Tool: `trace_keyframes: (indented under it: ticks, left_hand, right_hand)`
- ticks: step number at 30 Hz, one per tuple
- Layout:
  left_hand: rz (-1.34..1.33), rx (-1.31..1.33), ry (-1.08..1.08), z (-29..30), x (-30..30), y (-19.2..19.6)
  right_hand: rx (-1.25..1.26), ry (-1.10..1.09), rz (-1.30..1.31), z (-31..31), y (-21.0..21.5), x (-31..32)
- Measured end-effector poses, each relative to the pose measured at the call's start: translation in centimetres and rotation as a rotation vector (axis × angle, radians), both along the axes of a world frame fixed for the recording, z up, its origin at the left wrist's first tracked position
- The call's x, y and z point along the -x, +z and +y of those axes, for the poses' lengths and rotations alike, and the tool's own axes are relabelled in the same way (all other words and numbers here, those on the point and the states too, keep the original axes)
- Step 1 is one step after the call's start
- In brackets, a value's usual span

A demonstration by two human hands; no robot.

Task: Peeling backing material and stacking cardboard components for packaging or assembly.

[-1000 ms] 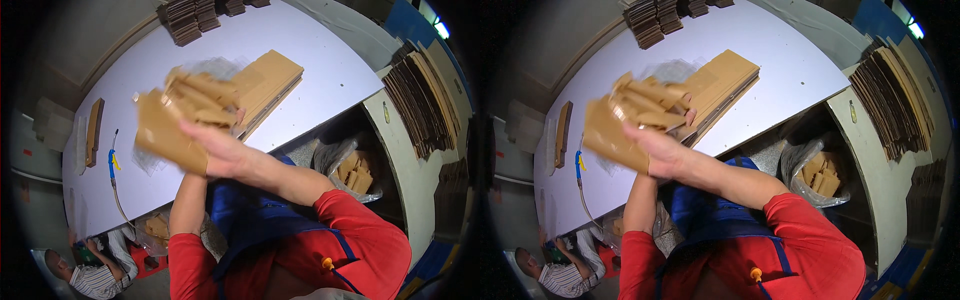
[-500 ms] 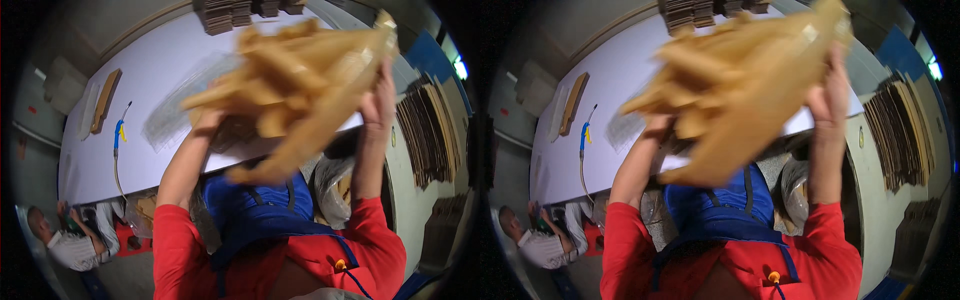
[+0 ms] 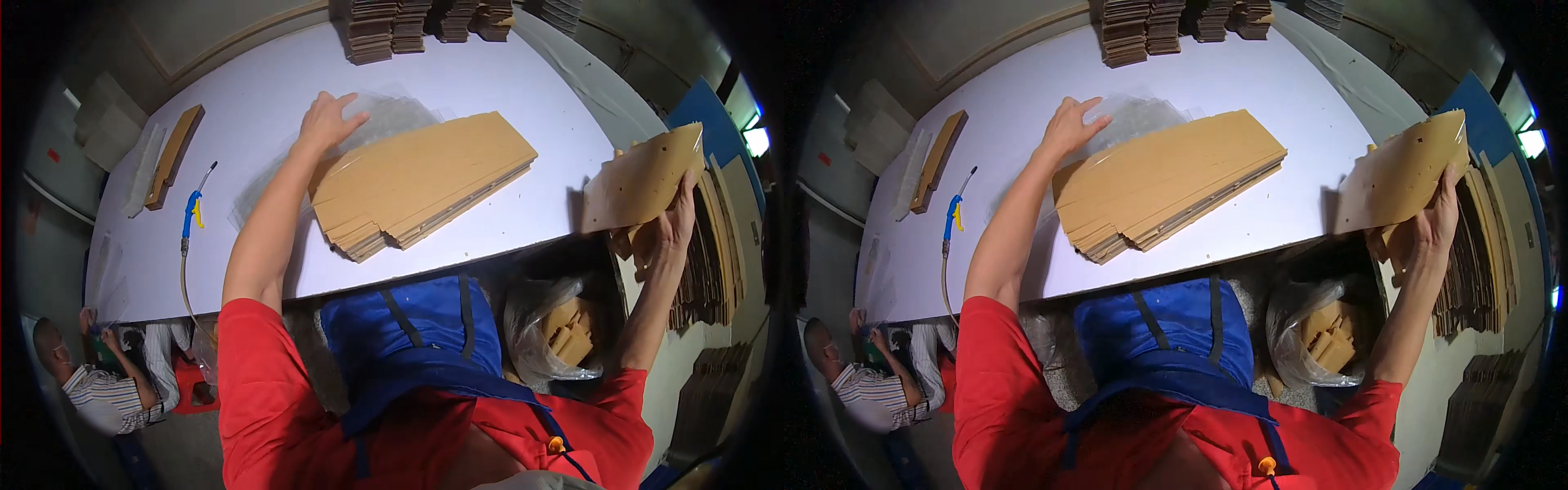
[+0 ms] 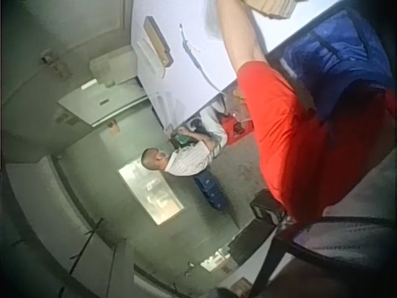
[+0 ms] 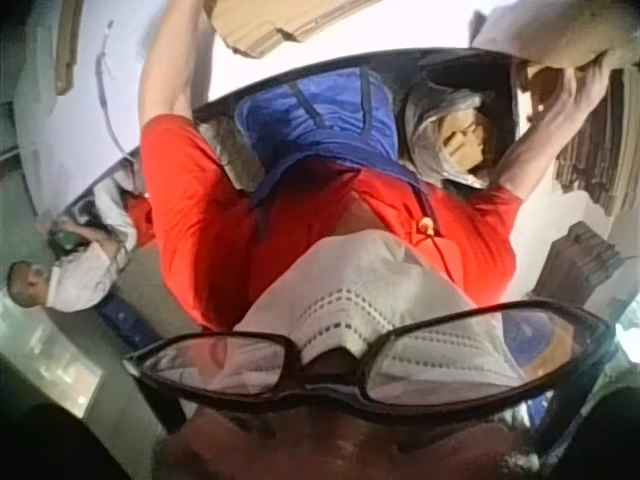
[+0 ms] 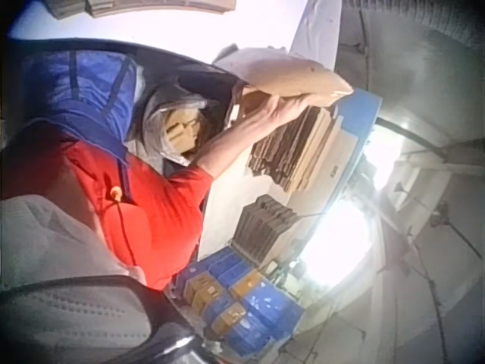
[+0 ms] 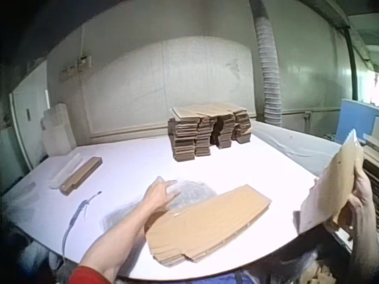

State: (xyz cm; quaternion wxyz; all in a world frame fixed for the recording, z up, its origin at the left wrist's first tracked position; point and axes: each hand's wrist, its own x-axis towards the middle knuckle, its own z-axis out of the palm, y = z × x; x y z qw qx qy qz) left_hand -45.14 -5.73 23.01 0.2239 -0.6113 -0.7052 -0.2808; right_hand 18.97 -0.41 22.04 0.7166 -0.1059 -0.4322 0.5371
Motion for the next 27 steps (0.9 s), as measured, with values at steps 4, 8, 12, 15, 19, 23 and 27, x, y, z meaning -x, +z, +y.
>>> trace_keyframes:
  ticks: [4, 8, 12, 15, 19, 23, 27]
  left_hand:
    - [0.002, -0.213, -0.149, -2.0, 4.2, -2.6]
    - [-0.082, 0.042, -0.224, -8.7, 2.8, -5.8]
    - [0.028, 0.072, -0.226, -13.8, 1.9, -7.4]
    - [-0.034, 0.085, -0.242, -15.5, 2.1, -8.4]
    - [0.387, -0.207, -0.186, -16.6, 1.8, -10.9]
    - [0.426, -0.386, -0.239, -18.5, -0.6, -9.9]
    - [0.386, -0.44, -0.375, -19.7, -1.9, -12.0]
  right_hand:
    - [0.057, -0.287, -0.056, 3.0, 1.9, 0.5]
    - [0.005, -0.581, -0.176, 2.1, 4.2, 2.7]
    - [-0.192, -0.936, -0.276, 1.1, 7.2, 8.1]
    - [-0.566, -1.105, -0.507, -0.9, 7.8, 17.8]
    - [-0.887, -0.988, -0.691, -1.5, 5.9, 30.9]
    - [-0.675, -0.82, -0.647, 0.3, 3.9, 35.3]
    - [-0.369, -0.594, -0.502, 2.3, 2.5, 35.3]
